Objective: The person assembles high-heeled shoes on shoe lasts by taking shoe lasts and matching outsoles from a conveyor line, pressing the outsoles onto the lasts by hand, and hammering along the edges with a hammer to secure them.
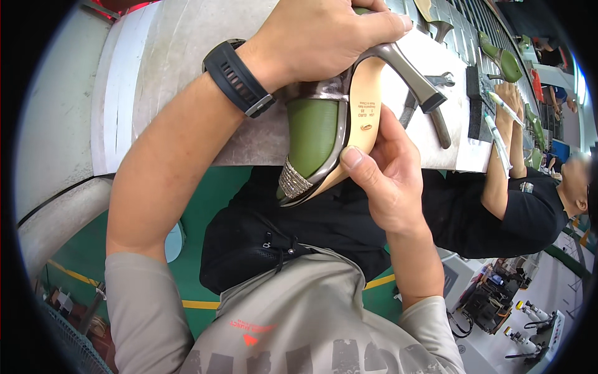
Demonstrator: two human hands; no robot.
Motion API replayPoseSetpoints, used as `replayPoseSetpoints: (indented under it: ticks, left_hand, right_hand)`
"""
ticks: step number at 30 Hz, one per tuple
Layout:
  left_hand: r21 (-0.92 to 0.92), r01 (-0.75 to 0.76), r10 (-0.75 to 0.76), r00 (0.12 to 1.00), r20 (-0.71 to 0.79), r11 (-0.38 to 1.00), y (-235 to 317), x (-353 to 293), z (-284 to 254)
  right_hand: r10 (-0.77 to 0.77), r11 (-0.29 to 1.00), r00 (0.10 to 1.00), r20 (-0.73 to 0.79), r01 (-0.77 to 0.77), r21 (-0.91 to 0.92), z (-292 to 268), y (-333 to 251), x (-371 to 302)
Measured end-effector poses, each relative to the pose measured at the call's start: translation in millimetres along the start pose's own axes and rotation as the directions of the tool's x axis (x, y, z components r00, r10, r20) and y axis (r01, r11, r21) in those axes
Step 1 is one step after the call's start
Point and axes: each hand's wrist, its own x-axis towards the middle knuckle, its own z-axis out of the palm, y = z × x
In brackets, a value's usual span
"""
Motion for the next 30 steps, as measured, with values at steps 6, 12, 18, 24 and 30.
replayPoseSetpoints:
  ticks: [6, 12, 18, 24, 30]
  left_hand:
    - [0.091, 0.018, -0.018, 1.0, -0.003, 0.996, 5.5, 3.5, 3.5]
    - [-0.001, -0.08, 0.079, 0.994, -0.081, 0.997, -20.0, 8.9, -21.9]
    - [0.282, -0.13, 0.23, 0.906, -0.355, 0.95, -3.4, -69.9, -60.4]
    - [0.765, -0.373, 0.469, 0.877, 0.106, 0.525, -9.2, -131.8, -40.0]
    - [0.754, -0.414, 0.508, 0.852, 0.124, 0.51, -11.0, -121.9, -42.8]
  right_hand:
    - [0.076, 0.995, 0.995, -0.072, -0.08, -0.061, -1.5, -9.7, 14.9]
    - [-0.173, 0.917, 0.985, 0.011, 0.165, -0.362, -3.7, -33.2, 72.7]
    - [-0.375, 0.346, 0.895, 0.242, 0.378, -0.859, -13.3, -61.2, 78.1]
    - [-0.462, 0.088, 0.704, 0.54, 0.642, -0.762, -8.9, -49.8, 65.1]
    - [-0.504, 0.022, 0.605, 0.616, 0.722, -0.692, -9.2, -37.5, 78.7]
